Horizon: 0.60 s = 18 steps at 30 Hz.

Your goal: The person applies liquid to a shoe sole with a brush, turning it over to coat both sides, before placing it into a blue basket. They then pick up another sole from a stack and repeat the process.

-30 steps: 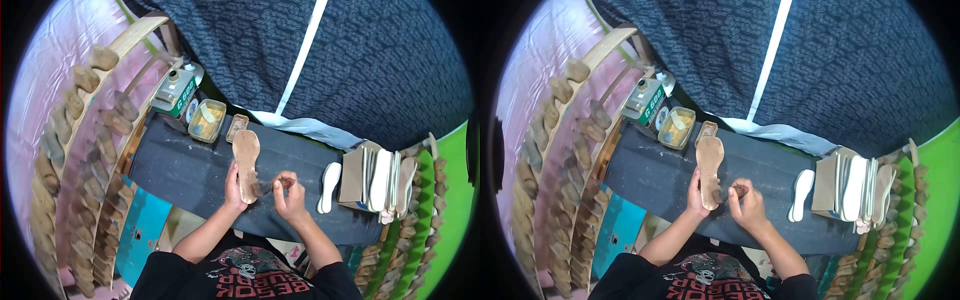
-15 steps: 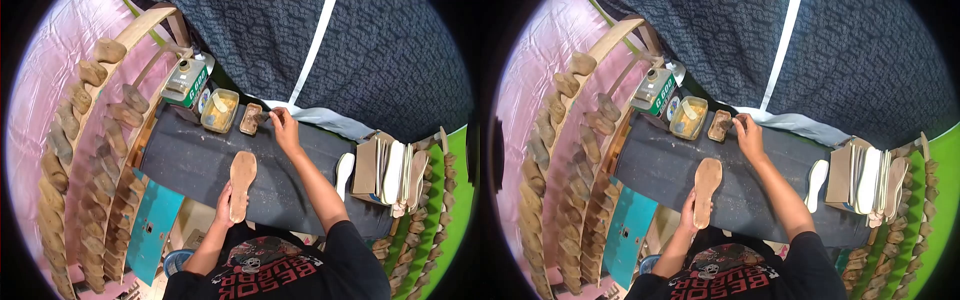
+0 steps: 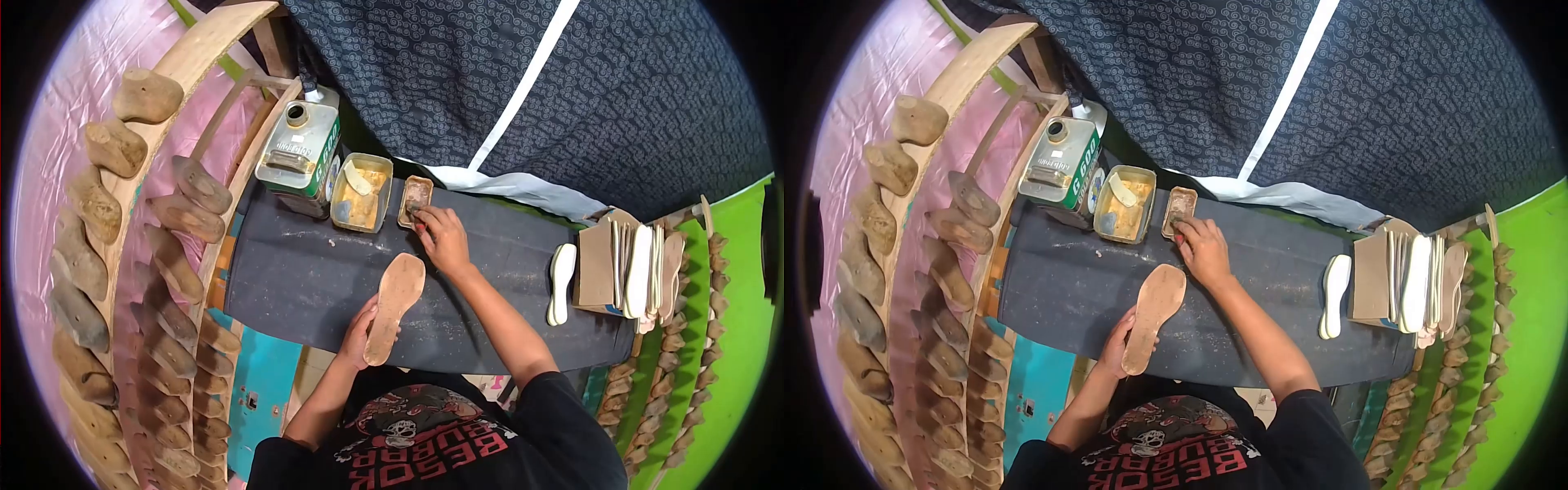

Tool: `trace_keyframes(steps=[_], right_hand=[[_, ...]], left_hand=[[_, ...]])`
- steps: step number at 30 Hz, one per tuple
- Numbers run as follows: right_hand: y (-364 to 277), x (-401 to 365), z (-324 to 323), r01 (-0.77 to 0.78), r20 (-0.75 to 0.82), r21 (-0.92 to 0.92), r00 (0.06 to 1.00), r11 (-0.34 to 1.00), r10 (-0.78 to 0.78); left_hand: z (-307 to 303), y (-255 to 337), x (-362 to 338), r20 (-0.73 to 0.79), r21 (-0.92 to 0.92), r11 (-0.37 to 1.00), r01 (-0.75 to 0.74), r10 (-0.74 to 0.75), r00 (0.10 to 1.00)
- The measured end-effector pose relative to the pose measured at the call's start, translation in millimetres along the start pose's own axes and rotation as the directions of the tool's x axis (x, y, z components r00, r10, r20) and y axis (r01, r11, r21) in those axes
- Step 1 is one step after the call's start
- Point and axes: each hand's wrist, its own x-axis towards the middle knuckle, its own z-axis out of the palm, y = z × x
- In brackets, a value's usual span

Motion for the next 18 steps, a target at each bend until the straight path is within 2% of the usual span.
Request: trace_keyframes(steps=[3, 5, 10, 12, 16, 18], right_hand=[[-5, -5, 2, -0.013, 0.003, -0.038, 1.000, 0.999, 0.013], [-6, -6, 3, -0.036, 0.076, -0.009, 0.996, 0.999, 0.036], [-7, -10, 8, -0.077, 0.082, -0.022, 0.994, 0.997, 0.079], [-8, -11, 9, -0.144, 0.045, 0.002, 0.989, 0.990, 0.144], [-9, -17, 3, -0.163, -0.033, -0.002, 0.986, 0.987, 0.163], [-9, -28, 0, -0.212, -0.170, 0.002, 0.963, 0.977, 0.210]], left_hand=[[-7, 10, 3, 0.026, -0.004, 1.000, 0.006, -0.006, 1.000], [-6, 13, 9, 0.052, -0.002, 1.000, 0.007, -0.007, 0.999], [-15, 15, 9, 0.038, -0.034, 0.999, 0.031, -0.030, 0.999], [-15, 15, 9, 0.043, -0.041, 0.998, 0.037, -0.035, 0.998], [-17, 9, 4, 0.060, -0.058, 0.996, 0.069, -0.066, 0.996], [-21, 5, 5, 0.081, -0.052, 0.994, 0.091, -0.086, 0.993]])
